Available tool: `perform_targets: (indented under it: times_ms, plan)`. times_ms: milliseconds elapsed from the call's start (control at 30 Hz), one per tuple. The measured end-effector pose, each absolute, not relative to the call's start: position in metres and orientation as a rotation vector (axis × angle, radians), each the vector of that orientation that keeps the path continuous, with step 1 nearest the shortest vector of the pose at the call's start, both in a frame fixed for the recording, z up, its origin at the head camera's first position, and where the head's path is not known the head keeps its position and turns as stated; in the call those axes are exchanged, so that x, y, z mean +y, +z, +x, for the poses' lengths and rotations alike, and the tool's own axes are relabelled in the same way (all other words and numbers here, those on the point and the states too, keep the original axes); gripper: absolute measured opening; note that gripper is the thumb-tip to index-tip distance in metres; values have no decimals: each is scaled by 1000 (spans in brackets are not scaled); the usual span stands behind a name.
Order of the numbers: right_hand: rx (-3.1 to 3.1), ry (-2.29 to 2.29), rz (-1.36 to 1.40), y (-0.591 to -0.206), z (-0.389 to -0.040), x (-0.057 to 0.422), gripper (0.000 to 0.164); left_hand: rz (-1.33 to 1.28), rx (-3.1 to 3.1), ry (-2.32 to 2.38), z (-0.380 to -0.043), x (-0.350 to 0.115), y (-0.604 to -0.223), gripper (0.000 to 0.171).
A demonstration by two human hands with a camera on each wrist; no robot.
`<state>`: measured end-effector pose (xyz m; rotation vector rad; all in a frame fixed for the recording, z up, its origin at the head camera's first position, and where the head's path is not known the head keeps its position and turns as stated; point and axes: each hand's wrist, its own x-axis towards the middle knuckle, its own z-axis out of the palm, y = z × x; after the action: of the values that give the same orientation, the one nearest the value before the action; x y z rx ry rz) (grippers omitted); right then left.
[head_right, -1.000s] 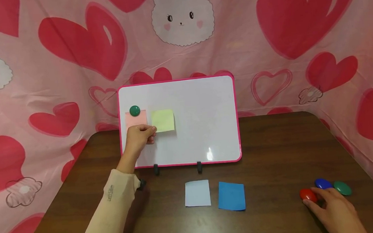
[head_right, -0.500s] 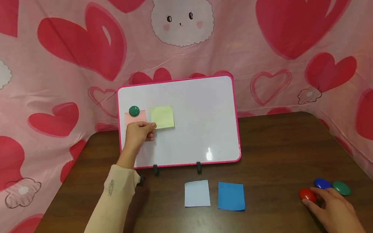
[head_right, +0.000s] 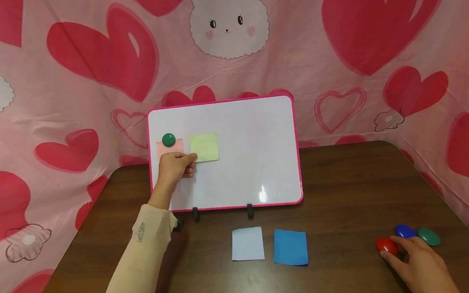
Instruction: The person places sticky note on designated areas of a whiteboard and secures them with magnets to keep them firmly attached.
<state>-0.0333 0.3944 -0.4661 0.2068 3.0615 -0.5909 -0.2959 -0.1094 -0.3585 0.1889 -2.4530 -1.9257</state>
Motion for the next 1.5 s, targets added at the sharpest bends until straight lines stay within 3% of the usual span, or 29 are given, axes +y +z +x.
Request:
perform_targets:
  times_ms: [533,1033,1267,1500]
  plan:
    - [3092,-604,247,-470,-34,397,63,218,-2521,-1871,-297,-109,-356,26]
    - [3249,-703,299,-452,-35,377,52,255,-2546,-1816,-297,-107,-356,25]
    - [3435,-896,133,-439,-41,355,39,245,-2532,-1812,-298,-108,-355,24]
    - [3511,-1040,-46,-433,-54,337,38,262,-2536,-1815,-296,-107,-355,24]
